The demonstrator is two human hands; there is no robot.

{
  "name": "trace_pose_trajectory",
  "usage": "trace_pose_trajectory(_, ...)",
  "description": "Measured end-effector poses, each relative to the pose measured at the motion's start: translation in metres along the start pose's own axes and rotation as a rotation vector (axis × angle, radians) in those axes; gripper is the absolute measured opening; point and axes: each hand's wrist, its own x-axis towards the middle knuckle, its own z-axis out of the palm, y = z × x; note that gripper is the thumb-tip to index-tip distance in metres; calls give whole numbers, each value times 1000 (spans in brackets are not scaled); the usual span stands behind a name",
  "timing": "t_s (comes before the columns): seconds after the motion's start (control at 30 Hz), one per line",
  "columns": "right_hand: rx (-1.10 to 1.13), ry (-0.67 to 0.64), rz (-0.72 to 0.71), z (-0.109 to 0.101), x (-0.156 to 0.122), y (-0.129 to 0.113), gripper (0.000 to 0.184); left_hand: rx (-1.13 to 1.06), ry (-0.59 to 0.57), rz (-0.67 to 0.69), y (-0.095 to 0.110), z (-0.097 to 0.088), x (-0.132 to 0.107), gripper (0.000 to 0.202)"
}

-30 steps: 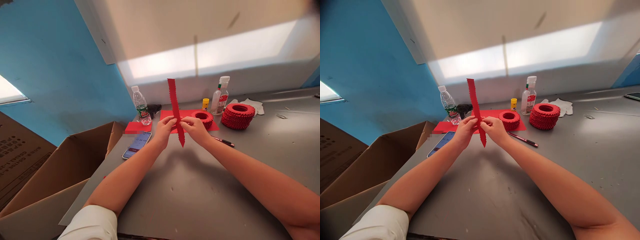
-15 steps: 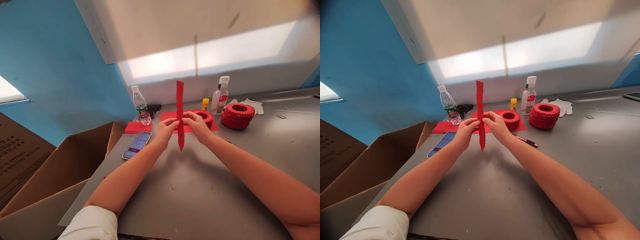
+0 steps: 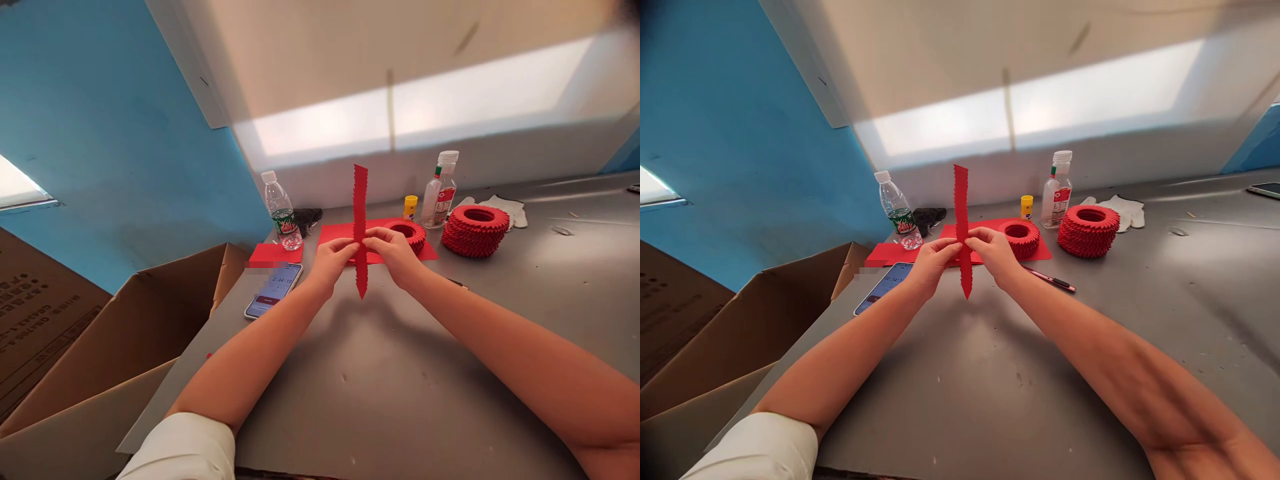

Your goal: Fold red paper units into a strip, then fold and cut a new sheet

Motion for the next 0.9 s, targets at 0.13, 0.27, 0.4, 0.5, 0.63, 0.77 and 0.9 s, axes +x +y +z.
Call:
trace_pose_trajectory(0.13, -19, -8, 9, -2, 1, 3, 11, 50, -39, -65, 3, -1, 0, 23)
trace_pose_trajectory(0.27, -34, -13, 25, -4, 3, 5, 11, 46, -66, -86, 5, -2, 0, 26)
trace_pose_trajectory(0.4, -56, -33, 36, -5, 3, 4, 11, 154, -59, -120, 9, -7, 3, 32)
trace_pose_trajectory(0.5, -79, -71, 53, -5, 1, 2, 11, 226, 22, -5, 13, -12, 4, 32)
trace_pose_trajectory(0.63, -105, -93, 68, -3, -1, 0, 13, 138, -10, 97, 14, -12, 4, 26)
trace_pose_trajectory(0.77, -128, -90, 64, -2, -3, -1, 14, 6, -22, 26, 11, -9, 3, 21)
trace_pose_trajectory(0.9, -170, -79, 40, -1, -3, -3, 15, -50, -10, -8, 10, -8, 4, 20)
